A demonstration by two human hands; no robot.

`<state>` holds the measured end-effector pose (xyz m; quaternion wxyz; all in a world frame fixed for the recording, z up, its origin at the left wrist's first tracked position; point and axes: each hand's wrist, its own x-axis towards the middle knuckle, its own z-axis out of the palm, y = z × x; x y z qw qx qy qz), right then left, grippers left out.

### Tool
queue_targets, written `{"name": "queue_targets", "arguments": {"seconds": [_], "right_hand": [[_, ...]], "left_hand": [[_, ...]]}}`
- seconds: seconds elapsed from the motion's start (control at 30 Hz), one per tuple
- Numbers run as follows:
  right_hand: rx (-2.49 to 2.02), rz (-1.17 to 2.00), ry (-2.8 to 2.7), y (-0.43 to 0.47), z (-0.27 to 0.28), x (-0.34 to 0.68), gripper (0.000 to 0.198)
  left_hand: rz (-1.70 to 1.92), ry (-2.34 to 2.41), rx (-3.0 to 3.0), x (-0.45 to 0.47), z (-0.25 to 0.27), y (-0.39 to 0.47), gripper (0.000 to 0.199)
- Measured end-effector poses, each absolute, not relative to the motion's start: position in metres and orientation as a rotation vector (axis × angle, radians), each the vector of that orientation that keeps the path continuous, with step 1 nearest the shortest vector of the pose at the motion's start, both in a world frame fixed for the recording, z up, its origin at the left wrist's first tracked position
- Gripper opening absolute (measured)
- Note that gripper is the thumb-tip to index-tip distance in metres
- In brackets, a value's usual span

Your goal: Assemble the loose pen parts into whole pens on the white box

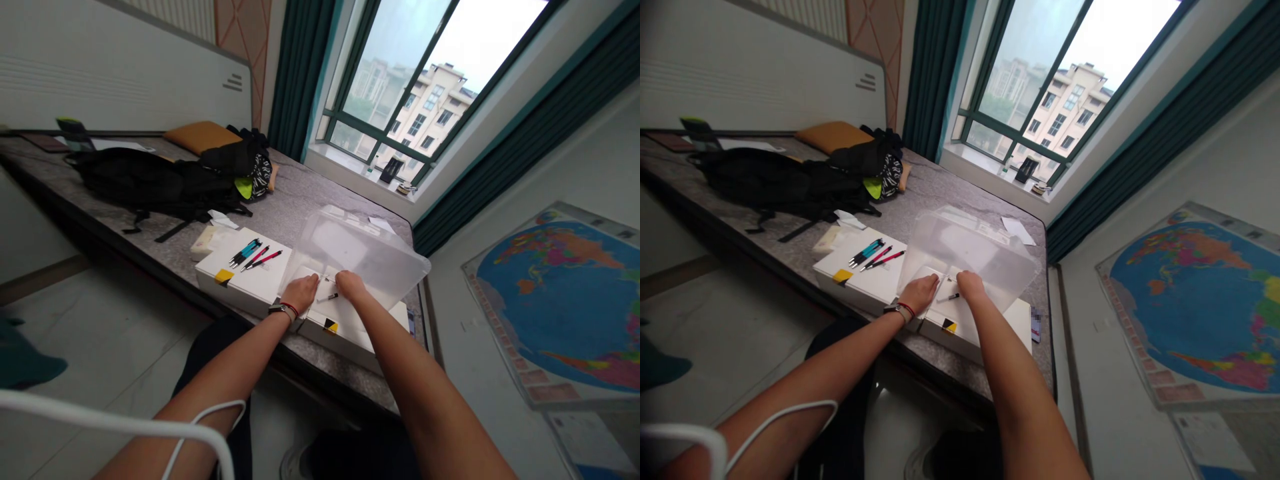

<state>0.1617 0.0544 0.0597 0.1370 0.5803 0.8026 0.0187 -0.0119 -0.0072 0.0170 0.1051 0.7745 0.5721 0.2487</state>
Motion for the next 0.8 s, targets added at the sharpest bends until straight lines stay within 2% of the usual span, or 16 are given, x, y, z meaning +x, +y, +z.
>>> {"name": "queue_targets", "arguments": {"seconds": [0.3,0.4,0.47,0.6,0.67,0.73,0.8], "right_hand": [[1.615,-0.002,2.361,0.054,0.063,0.157,0.024],[1.878,-0.108,2.515,0.05,0.068,0.163,0.018],[2.245,-0.373,2.61,0.045,0.068,0.171,0.015],[2.89,-1.33,2.44,0.024,0.065,0.186,0.02],[3.056,-1.667,2.316,0.014,0.068,0.191,0.022],[3.134,-1.801,2.28,0.008,0.076,0.194,0.028],[3.116,-1.763,2.366,0.009,0.089,0.197,0.038]], "left_hand": [[0.752,1.661,2.26,-0.012,0.016,-0.007,0.036],[0.772,1.652,2.284,-0.012,0.016,-0.006,0.036],[0.775,1.646,2.292,-0.012,0.016,-0.005,0.036],[0.751,1.653,2.264,-0.012,0.018,-0.006,0.036],[0.742,1.662,2.253,-0.012,0.019,-0.007,0.036],[0.741,1.669,2.254,-0.012,0.018,-0.008,0.036],[0.748,1.668,2.271,-0.012,0.018,-0.008,0.037]]}}
